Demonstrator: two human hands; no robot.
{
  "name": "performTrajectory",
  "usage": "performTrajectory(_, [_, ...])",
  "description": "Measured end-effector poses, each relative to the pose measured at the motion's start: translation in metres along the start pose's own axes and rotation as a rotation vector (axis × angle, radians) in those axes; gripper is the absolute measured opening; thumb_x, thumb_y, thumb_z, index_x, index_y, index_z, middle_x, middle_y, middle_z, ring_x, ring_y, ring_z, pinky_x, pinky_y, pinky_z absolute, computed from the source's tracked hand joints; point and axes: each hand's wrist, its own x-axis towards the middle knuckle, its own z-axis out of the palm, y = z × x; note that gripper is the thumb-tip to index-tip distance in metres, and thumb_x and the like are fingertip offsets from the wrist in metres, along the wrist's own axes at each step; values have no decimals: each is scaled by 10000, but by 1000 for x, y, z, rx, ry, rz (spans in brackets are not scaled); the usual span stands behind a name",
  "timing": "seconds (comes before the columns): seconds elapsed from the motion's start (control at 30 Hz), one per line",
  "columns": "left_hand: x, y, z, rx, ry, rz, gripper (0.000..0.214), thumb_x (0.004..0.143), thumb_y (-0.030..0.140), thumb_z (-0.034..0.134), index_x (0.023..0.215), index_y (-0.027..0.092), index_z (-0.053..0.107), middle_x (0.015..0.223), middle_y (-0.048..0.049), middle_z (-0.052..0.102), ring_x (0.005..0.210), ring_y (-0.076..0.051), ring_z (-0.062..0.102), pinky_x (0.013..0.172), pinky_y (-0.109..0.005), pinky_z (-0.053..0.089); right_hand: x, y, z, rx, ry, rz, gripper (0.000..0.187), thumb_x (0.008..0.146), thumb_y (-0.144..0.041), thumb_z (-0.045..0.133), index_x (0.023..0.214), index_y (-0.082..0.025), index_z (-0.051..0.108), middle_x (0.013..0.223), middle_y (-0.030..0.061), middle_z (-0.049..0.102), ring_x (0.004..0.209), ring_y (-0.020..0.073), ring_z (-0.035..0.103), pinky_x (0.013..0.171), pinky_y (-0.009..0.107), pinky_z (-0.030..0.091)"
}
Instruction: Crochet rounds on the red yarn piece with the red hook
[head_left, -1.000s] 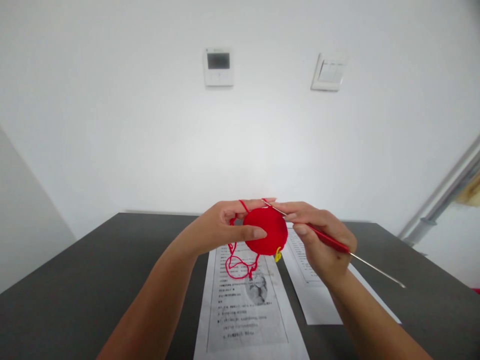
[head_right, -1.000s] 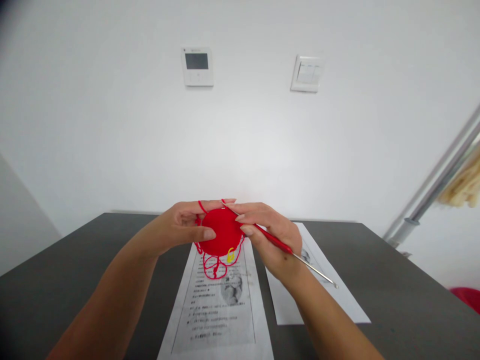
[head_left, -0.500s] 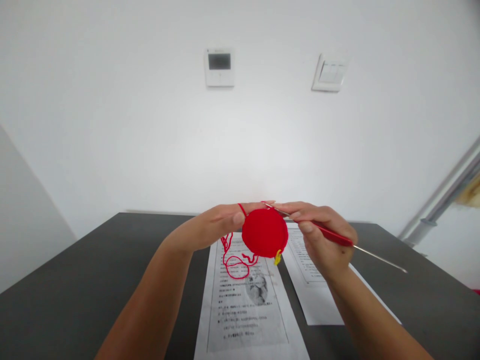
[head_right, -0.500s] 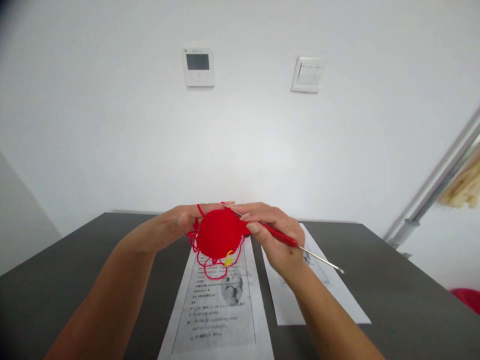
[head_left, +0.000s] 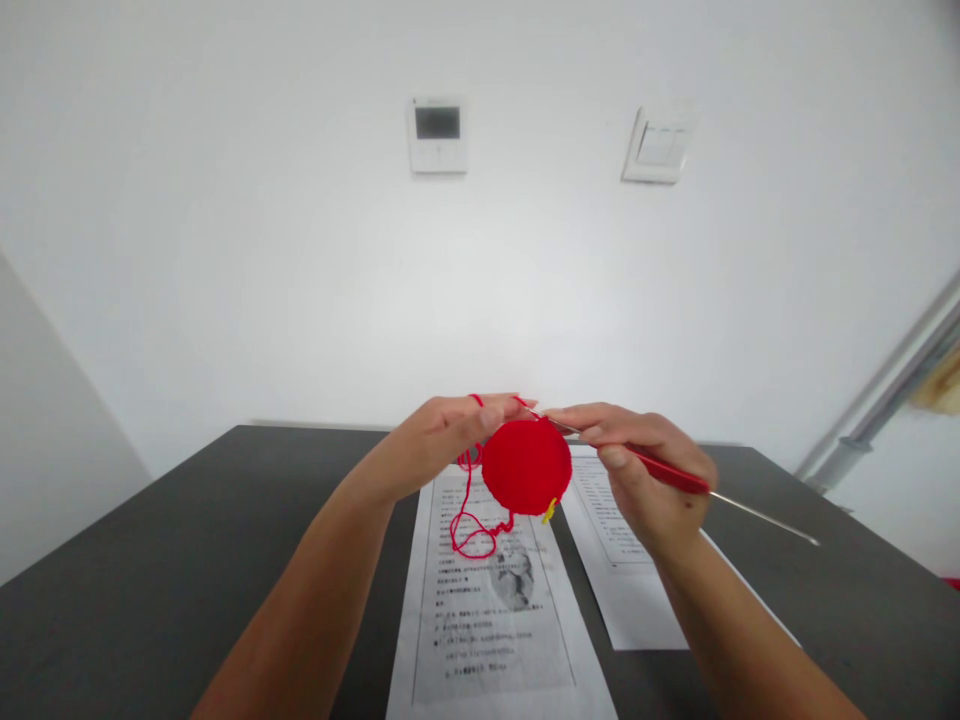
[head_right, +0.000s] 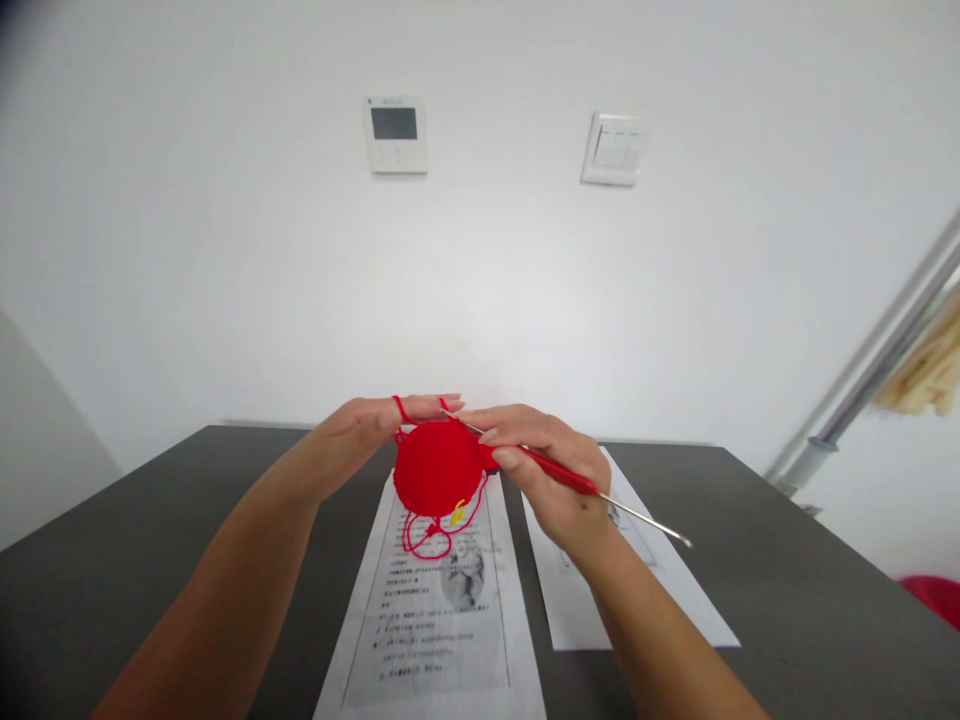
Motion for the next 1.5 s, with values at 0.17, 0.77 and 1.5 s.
performTrajectory(0.17, [-1,4,8,-254,143,-72,560,846,516,647,1307,199,614,1388,-148,593,1265,-312,560,1032,-433,444,1,-2,-1,-30,-30,3,230,907,-125,617,1045,-271,729,1086,26,766,1015,206,721,854,393,613])
performTrajectory(0.77, [1,11,19,-232,250,-104,423,739,234,776,1149,171,697,959,-59,709,738,-129,620,672,-244,494,4,-5,-2,-143,-171,-44,274,900,-105,611,1102,-268,701,1139,47,746,1034,205,708,843,370,600])
performTrajectory(1.5, [-1,20,17,-318,224,-162,703,667,179,833,1326,207,591,779,26,632,691,-82,576,639,-199,447,7,-10,-3,-225,-190,-139,268,863,-114,644,1071,-264,724,1040,58,779,927,230,742,762,382,622])
